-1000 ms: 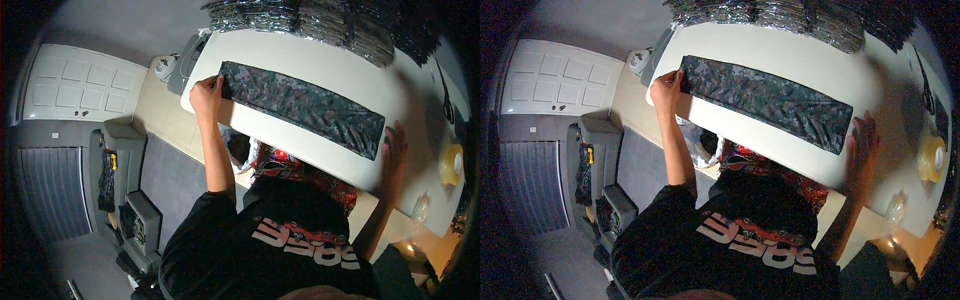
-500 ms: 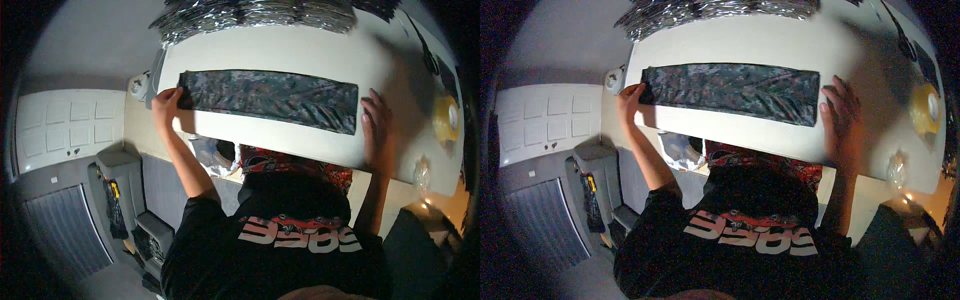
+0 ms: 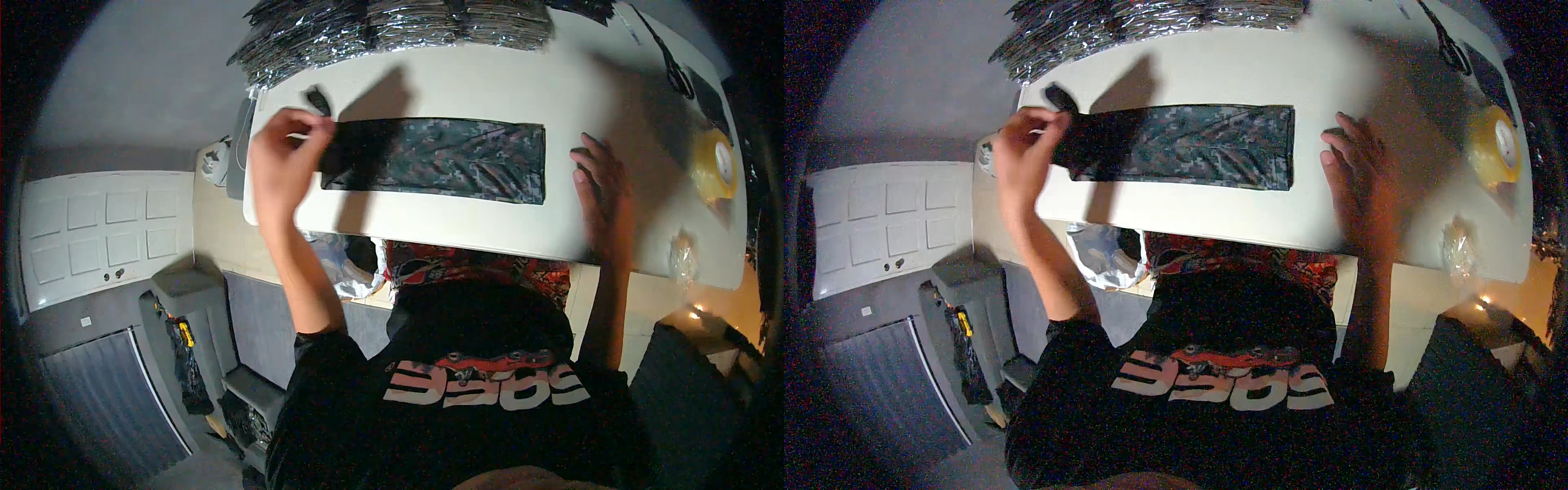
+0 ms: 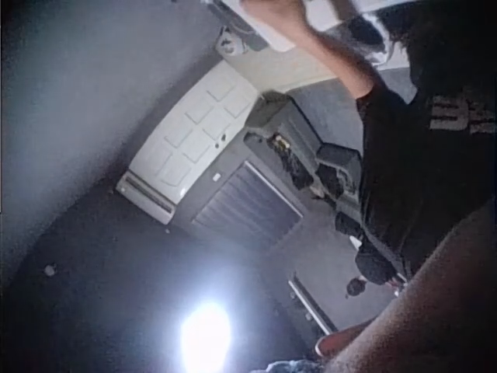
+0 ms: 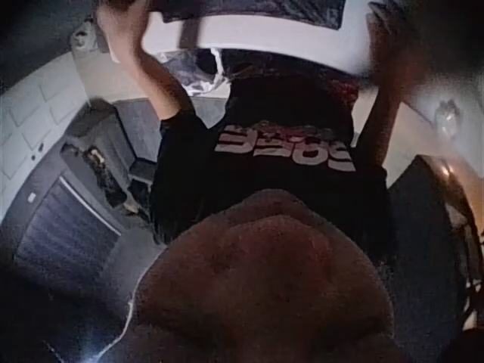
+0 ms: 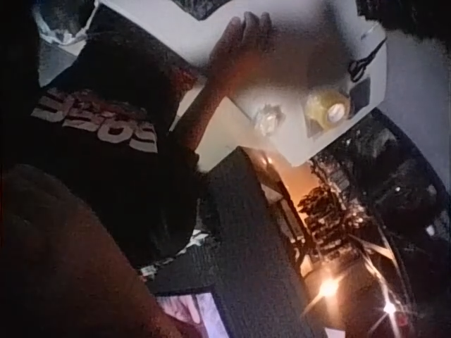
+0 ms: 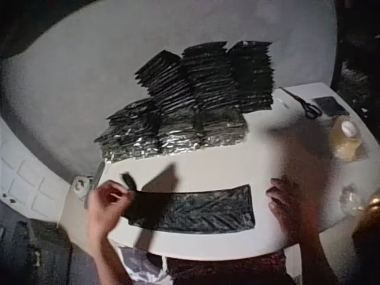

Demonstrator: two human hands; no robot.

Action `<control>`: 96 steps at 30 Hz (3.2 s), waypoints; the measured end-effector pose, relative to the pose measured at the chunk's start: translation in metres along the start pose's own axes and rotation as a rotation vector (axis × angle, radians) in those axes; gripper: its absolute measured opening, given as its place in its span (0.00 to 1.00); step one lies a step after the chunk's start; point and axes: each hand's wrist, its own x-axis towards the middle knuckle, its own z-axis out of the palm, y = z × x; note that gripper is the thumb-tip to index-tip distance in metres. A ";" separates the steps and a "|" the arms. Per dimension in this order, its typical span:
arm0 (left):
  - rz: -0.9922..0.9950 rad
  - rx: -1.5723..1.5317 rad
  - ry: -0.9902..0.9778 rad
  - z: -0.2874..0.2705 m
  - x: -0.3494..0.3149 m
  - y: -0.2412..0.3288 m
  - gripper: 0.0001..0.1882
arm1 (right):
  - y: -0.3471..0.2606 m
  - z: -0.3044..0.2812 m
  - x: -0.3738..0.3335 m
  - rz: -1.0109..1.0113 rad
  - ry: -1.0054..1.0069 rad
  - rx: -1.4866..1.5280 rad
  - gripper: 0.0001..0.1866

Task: Folding camouflage fabric items and placing them in plastic bags.

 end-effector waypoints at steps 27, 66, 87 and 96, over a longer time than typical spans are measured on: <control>0.140 0.161 -0.289 0.127 -0.049 0.062 0.21 | 0.001 -0.002 0.000 -0.003 0.105 0.153 0.06; 0.365 0.165 -0.164 0.049 -0.073 -0.040 0.14 | -0.040 -0.012 0.019 -0.372 -0.242 0.156 0.17; 0.211 0.118 -0.145 0.051 -0.078 -0.042 0.14 | -0.073 0.073 0.031 -0.313 -0.193 -0.362 0.37; 0.317 0.116 0.033 0.056 -0.092 -0.039 0.14 | -0.079 0.064 0.034 -0.344 -0.201 -0.347 0.41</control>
